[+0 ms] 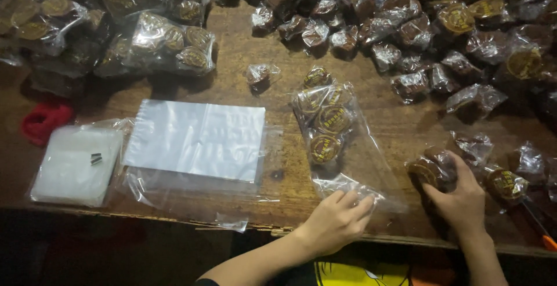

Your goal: Packing small, individually wrapped bread items into larger plastic bags and sealing them with a stapler.

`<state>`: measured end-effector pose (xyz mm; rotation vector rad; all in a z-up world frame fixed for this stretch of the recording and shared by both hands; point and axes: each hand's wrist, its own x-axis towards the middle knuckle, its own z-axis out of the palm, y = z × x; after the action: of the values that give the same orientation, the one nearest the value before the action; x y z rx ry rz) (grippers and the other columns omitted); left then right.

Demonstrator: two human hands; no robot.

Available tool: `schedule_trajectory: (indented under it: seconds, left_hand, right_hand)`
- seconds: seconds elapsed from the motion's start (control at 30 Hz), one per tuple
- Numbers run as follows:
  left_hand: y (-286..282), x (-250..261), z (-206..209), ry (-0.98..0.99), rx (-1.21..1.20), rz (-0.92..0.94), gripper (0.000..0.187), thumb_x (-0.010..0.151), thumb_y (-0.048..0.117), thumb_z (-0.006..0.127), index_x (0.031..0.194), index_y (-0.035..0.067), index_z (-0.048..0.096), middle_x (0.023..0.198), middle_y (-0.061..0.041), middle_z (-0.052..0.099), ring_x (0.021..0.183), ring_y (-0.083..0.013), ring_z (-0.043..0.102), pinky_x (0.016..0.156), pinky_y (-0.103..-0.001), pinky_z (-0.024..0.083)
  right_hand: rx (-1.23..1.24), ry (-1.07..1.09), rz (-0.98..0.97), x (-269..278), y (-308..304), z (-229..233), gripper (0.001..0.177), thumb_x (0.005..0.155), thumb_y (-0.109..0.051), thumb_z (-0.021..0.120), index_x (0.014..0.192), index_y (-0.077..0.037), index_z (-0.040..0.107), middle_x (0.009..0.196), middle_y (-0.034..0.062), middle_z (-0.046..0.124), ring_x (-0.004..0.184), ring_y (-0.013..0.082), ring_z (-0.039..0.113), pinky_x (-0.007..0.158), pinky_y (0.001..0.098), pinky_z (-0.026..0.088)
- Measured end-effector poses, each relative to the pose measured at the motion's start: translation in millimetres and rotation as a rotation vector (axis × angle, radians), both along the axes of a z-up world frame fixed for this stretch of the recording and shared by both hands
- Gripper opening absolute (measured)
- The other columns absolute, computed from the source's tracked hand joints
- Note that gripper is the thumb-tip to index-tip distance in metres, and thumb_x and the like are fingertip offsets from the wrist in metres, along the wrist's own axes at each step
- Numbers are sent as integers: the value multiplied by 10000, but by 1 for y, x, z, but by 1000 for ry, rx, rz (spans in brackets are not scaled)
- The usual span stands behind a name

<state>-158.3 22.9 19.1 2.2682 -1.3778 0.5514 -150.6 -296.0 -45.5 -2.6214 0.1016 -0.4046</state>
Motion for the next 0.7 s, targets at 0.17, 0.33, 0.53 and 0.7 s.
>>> schedule_trajectory:
  seconds: [0.17, 0.33, 0.53, 0.7]
  left_hand:
    - [6, -4, -4, 30, -3, -44, 259, 939, 18, 609, 1143, -52, 752, 1295, -190, 658, 929, -314, 574, 716, -391, 476]
    - [6, 3, 1, -15, 37, -33, 249, 937, 22, 600, 1145, -30, 726, 1237, -160, 663, 874, -288, 559, 701, -376, 445]
    - [0, 2, -5, 23, 25, -6, 328, 939, 36, 550, 1223, -55, 689, 1291, -185, 648, 849, -287, 555, 722, -374, 459]
    - [0, -8, 4, 66, -36, 42, 334, 1042, 79, 502, 1279, -98, 656, 1220, -182, 647, 830, -287, 524, 672, -383, 439]
  right_hand:
    - [103, -13, 55, -4, -7, -10, 762, 668, -80, 807, 1395, -76, 579, 1344, 184, 616, 1261, 366, 562, 1089, 454, 443]
    - [470, 146, -2, -24, -34, 25, 792, 595, 26, 778, 1347, -94, 562, 1331, 153, 567, 1228, 309, 564, 1068, 401, 452]
    - [1244, 853, 262, -68, -12, 73, 852, 569, -102, 703, 1410, -49, 574, 1448, 178, 633, 1262, 366, 626, 1012, 526, 468]
    - [1142, 1314, 343, -45, 67, 46, 714, 681, -220, 806, 1369, -84, 671, 1191, 182, 782, 934, 242, 708, 798, 329, 515]
